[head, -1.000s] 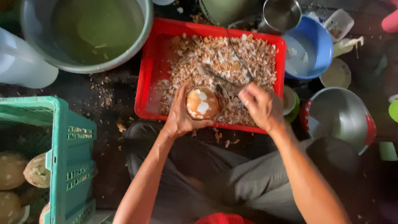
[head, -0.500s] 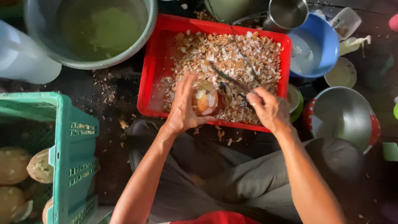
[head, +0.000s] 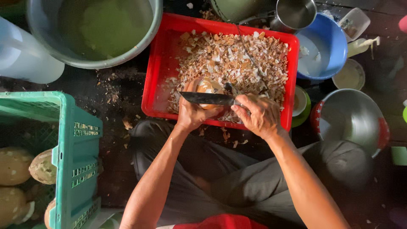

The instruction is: The person sits on the floor and peels the outer husk off coconuts with a knife, holding each coconut over a red tray that collects the falling husk fibers. Trimmed coconuts are placed into a green plastic crate, and the person works through several coconuts one at a time.

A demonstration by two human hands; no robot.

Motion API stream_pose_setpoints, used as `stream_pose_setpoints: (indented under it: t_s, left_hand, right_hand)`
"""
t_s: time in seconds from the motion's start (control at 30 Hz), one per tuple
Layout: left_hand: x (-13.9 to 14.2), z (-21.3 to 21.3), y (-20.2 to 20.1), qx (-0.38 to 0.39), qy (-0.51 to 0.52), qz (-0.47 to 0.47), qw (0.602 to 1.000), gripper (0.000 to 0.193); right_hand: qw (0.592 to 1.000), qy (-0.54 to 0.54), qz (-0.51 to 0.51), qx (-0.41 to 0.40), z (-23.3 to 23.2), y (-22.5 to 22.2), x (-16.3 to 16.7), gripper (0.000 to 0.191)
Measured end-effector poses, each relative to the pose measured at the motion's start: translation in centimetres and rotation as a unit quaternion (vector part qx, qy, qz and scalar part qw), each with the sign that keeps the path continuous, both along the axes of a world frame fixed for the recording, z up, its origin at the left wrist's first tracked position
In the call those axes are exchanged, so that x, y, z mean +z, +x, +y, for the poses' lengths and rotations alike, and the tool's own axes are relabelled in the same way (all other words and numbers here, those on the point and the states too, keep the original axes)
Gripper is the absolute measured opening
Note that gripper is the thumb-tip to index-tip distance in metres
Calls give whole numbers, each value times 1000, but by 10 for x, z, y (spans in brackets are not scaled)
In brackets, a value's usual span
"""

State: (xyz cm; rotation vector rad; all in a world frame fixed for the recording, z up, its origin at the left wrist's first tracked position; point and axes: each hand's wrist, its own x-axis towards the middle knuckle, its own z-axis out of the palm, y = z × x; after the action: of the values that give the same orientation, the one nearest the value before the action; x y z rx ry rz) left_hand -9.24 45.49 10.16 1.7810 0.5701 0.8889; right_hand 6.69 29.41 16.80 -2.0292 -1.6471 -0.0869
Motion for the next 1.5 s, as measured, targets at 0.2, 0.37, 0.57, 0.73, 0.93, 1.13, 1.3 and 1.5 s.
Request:
stream_pose_setpoints:
  t_s: [0.2,0.37,0.57,0.73,0.93,1.13,1.3,1.5]
  left_hand:
    - [-2,-2,3,-3,-2,43,999,93]
    - [-14,-18,12,-10,-69,6,998,88]
    - [-30,-44,4,17,9,47,999,85]
    - [-42,-51,-2,36,43,58,997,95]
    - [-66,-82,4,92,-89,-28,991,124]
    - [-72,-74,6,80,-28,29,996,105]
    - [-67,-68,-3,73,90,95,989,91]
    - [-73,-86,13,63,11,106,992,86]
  right_hand:
    - [999,-28,16,-38,-12,21,-28,28]
    - [995,-38,58,-74,-36,33,-67,28]
    - [946,-48,154,-280,-62,51,-88,35]
    - [974,-48,109,-191,-72,57,-85,37]
    - [927,-114,286,-214,-70,43,-112,41]
    - [941,-97,286,-153,-82,38,-113,38]
    - [953,-47,278,-110,-87,22,-99,36]
    - [981,-37,156,-104,-97,6,-109,33]
